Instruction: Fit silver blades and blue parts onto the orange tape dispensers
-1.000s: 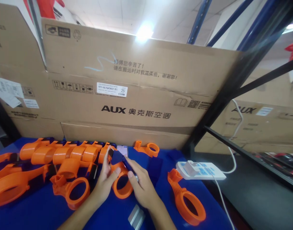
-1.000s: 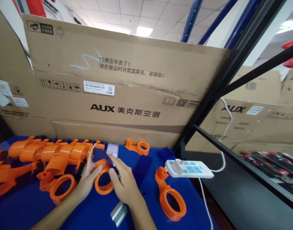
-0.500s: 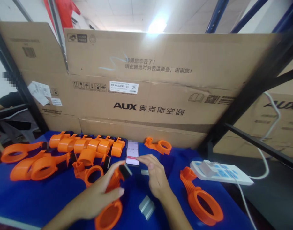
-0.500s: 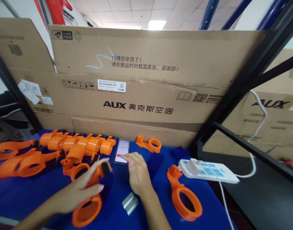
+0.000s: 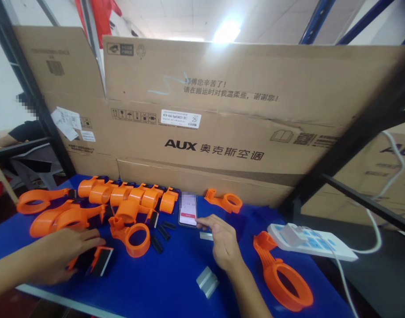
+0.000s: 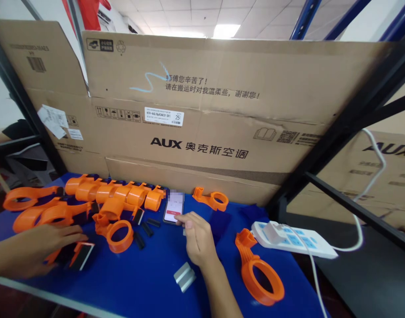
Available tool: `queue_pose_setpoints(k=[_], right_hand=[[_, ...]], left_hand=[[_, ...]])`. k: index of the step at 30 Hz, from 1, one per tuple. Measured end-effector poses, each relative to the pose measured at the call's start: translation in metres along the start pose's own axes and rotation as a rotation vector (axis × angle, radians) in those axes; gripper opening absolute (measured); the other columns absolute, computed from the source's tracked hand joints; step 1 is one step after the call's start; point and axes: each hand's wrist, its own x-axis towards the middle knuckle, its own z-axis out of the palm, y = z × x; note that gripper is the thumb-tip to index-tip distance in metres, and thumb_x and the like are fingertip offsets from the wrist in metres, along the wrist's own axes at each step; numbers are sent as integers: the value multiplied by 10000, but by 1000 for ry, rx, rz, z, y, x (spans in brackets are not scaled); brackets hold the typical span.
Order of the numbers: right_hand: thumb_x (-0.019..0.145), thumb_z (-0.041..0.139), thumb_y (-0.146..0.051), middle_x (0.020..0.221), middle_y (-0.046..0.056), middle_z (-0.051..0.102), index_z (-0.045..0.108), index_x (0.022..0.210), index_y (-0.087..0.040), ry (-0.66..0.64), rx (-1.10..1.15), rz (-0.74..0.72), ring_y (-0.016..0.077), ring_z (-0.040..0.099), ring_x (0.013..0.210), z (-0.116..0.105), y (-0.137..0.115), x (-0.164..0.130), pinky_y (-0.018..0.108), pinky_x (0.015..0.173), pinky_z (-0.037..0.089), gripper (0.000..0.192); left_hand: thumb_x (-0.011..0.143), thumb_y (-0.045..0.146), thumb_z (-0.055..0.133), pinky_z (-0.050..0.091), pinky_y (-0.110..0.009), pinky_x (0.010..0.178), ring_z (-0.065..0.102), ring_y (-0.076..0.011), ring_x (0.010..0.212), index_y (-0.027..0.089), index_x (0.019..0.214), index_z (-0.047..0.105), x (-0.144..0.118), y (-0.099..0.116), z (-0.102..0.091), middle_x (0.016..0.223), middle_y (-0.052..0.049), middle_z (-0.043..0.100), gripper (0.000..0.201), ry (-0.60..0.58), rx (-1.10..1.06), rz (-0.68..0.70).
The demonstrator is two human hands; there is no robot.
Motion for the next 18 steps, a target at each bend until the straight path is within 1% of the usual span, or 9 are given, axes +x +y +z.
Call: queue_pose_setpoints(k=[2,3,6,8,10,12,13,16,18], right_hand=[[1110,268,-428,890,93,749,776,1124,-194,7,4,-14,239,683,825,0,0,0,387,729,547,559],[1110,266,-426,892,95,748,778,1123,-196,12,8,-25,241,683,829,0,0,0,392,731,547,561],[1108,268,-426,901,100,744,783,1121,-201,35,24,-57,247,680,835,-1,-1,0,409,743,547,561],[1106,275,-427,901,100,740,784,1118,-202,51,36,-64,250,675,835,-1,-1,0,416,744,544,557],[1105,279,-426,887,100,735,786,1102,-200,55,45,-59,251,673,836,-1,0,-1,416,739,541,556],[1105,281,-424,866,96,729,788,1087,-196,48,48,-49,247,670,823,-1,1,-2,409,729,537,556],[1105,280,-422,861,96,729,787,1088,-195,44,48,-45,245,669,817,0,2,-2,404,724,535,556],[1107,271,-416,862,92,735,782,1108,-197,32,34,-43,238,668,803,0,3,-2,392,710,536,557],[1108,264,-412,856,90,739,780,1114,-197,36,27,-48,235,669,792,0,3,-2,388,705,539,560]], left_hand=[[683,136,574,525,-440,941,711,-312,1090,369,1341,681,7,-9,-11,1313,-29,744,706,-146,-3,88],[702,132,591,509,-461,986,684,-324,1166,370,1401,636,11,-12,-16,1367,-44,716,740,-167,3,101],[739,123,650,423,-517,1110,610,-349,1298,362,1465,581,21,-10,-29,1453,-89,654,768,-147,11,102],[796,151,658,373,-544,1155,570,-353,1348,397,1477,560,26,1,-28,1495,-71,619,731,-139,17,118],[862,211,657,350,-557,1174,527,-356,1392,425,1490,536,31,17,-17,1531,-51,583,674,-130,26,143],[892,285,678,345,-569,1176,494,-370,1415,410,1490,537,37,35,3,1548,-62,562,627,-100,43,163],[883,304,702,347,-573,1174,494,-378,1411,390,1461,573,41,43,14,1539,-71,568,598,-71,41,172],[869,237,712,373,-561,1153,544,-373,1348,321,1218,728,53,63,42,1452,-83,626,359,-12,-2,208],[894,195,671,405,-553,1122,591,-355,1278,290,1106,738,60,71,49,1356,-89,670,242,-2,-19,211]])
